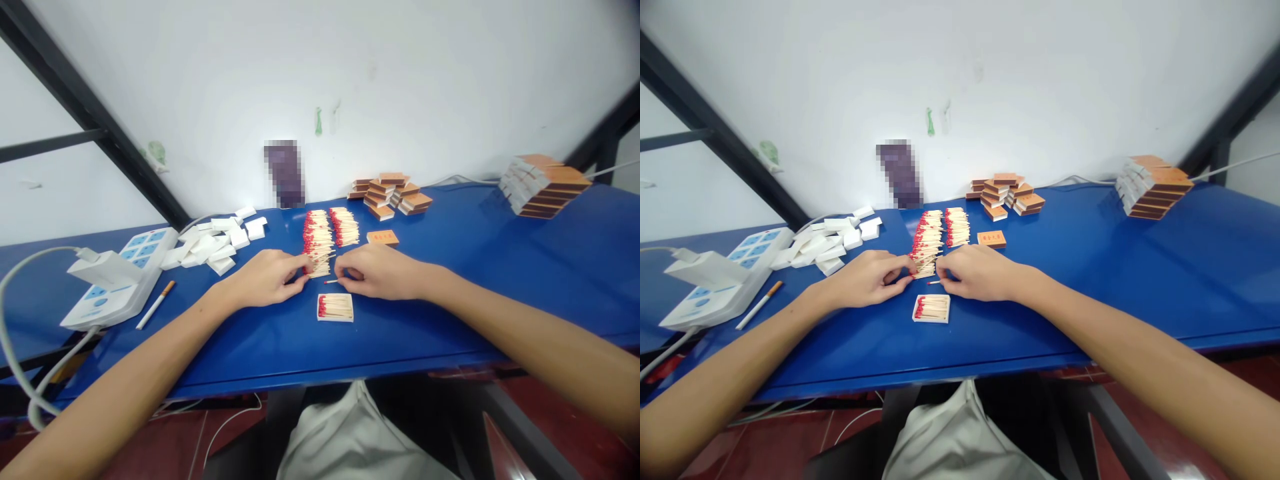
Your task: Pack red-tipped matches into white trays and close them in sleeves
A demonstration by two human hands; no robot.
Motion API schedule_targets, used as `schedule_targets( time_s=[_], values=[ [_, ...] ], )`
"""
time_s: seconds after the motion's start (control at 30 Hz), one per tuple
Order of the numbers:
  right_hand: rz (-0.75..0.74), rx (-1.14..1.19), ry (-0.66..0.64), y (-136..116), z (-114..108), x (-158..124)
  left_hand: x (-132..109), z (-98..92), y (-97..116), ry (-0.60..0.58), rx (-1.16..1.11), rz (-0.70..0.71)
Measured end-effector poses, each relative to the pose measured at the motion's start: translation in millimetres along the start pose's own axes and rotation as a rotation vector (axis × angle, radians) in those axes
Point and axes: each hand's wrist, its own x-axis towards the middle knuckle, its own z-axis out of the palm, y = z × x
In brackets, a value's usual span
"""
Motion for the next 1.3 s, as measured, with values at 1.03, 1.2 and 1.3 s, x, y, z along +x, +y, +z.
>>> schedule_targets(
  time_s=[1.03, 1.2, 1.3],
  values=[
    [0.029, 0.036, 0.091, -1, 10, 4, 0, 4.4, 0, 0.013, 0.008, 0.060],
    [0.065, 0.033, 0.071, 0, 9, 4, -1, 3.5, 0, 0.010, 0.007, 0.060],
    [0.036, 0.041, 0.065, -1, 9, 3, -1, 3.2, 0, 0.017, -0.041, 0.048]
  ],
)
